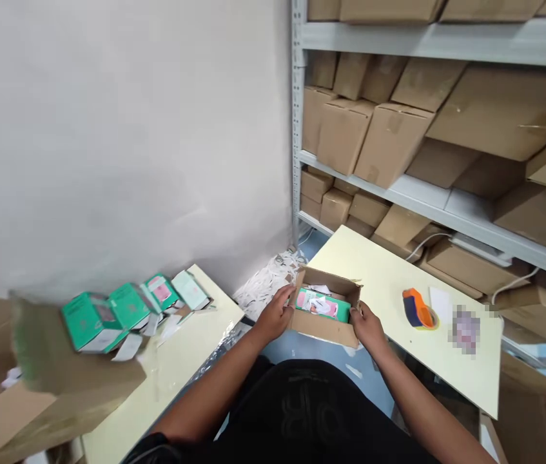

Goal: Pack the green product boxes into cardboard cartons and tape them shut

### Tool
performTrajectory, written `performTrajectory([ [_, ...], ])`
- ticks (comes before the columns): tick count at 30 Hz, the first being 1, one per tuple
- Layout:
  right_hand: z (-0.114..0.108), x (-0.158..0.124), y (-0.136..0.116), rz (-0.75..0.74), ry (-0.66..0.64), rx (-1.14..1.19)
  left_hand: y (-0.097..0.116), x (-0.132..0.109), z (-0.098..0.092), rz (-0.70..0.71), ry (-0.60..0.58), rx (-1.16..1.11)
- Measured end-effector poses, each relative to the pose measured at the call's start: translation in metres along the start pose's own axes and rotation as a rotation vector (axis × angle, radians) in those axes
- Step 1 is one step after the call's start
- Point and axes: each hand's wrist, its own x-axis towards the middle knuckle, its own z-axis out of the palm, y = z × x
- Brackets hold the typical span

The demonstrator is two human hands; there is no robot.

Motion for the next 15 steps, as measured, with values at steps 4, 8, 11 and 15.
performTrajectory([
  [4, -0.018, 0.018, 0.025, 0.111, 0.068, -0.008, 0.001, 0.062, 0.028, 0.076, -0.125, -0.001],
  [8, -0.028, 0.039, 0.043, 0.153, 0.135, -0.027, -0.007, 0.123, 0.057, 0.115, -0.243, -0.005],
  [11, -0.034, 0.06, 0.057, 0.187, 0.167, -0.037, -0.015, 0.167, 0.08, 0.144, -0.33, 0.02],
  [15, -0.035, 0.092, 0.07, 0.279, 0.175, -0.026, -0.028, 0.214, 0.109, 0.166, -0.472, 0.064],
])
